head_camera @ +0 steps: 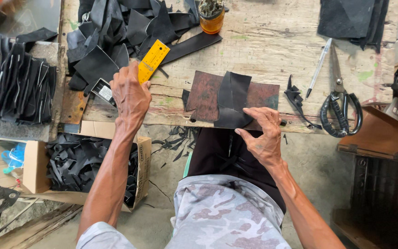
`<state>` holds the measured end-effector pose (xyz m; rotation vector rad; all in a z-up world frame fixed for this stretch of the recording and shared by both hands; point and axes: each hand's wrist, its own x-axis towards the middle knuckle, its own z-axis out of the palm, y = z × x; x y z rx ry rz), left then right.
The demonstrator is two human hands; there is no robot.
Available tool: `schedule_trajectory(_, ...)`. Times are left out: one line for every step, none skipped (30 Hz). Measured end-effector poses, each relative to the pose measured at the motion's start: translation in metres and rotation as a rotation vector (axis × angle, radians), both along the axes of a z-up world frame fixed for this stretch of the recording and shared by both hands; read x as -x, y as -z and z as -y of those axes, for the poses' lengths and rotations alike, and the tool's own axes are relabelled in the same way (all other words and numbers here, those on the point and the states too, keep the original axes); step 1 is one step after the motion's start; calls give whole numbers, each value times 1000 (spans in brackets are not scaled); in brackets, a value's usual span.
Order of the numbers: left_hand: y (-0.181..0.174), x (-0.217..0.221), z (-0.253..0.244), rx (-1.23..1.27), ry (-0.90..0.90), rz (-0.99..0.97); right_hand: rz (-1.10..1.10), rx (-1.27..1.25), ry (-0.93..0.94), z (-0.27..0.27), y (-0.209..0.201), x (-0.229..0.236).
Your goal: The person processes various black leather pieces by hand and using shears, applying a liquid from a jar with their fingers, marking a piece with a pen and ruler, and cutting along the lines.
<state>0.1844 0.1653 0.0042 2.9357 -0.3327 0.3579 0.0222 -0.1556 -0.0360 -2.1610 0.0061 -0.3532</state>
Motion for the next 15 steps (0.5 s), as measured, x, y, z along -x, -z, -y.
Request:
schedule_trajectory(0, -2, -1, -6, -17, -33, 2, 1, 7, -1, 0, 0)
schedule_trajectory(-1, -5, -1, 6, -23, -52, 4, 2, 15, -2, 1, -1)
schedule_trajectory(-2, -7, -2, 17, -29, -72, 5, 1, 16, -2, 1, -1)
schedule_trajectory(-2, -10, -3, 29, -35, -91, 6, 0, 17, -2, 1, -1)
schedule_trajectory(-2, -12, -4, 17, -24, -85, 7, -2, 16, -2, 2, -1)
schedule_trajectory(-3, -14, -5, 6, -12, -78, 6, 3, 17, -2, 2, 0)
schedule_trajectory(-3, -16, -6, -6, -2, -69, 7, 7, 16, -1, 3, 0)
schedule_trajectory(-4, -18, -7, -4, 6, -99, 8, 11, 15, -2, 3, 0)
schedule_trajectory(-5, -19, -7, -3, 12, -128, 9, 9, 15, -2, 2, 0)
schedule_trajectory(-6, -21, -7, -2, 17, -157, 9, 7, 14, -2, 2, 0)
schedule_trajectory(-8, -22, -6, -22, 40, -147, 9, 4, 13, -2, 1, 0)
schedule_trajectory(-11, -24, -5, -41, 63, -137, 6, 4, 12, -2, 1, 0)
schedule_trajectory(-15, -26, -3, -61, 88, -125, 3, 4, 15, -2, 0, 0)
schedule_trajectory(-20, -28, -2, -63, 79, -125, 1, 4, 17, -2, -1, -1)
schedule_trajectory(-24, -27, 1, -65, 74, -133, 0, -2, 11, -2, -2, 0)
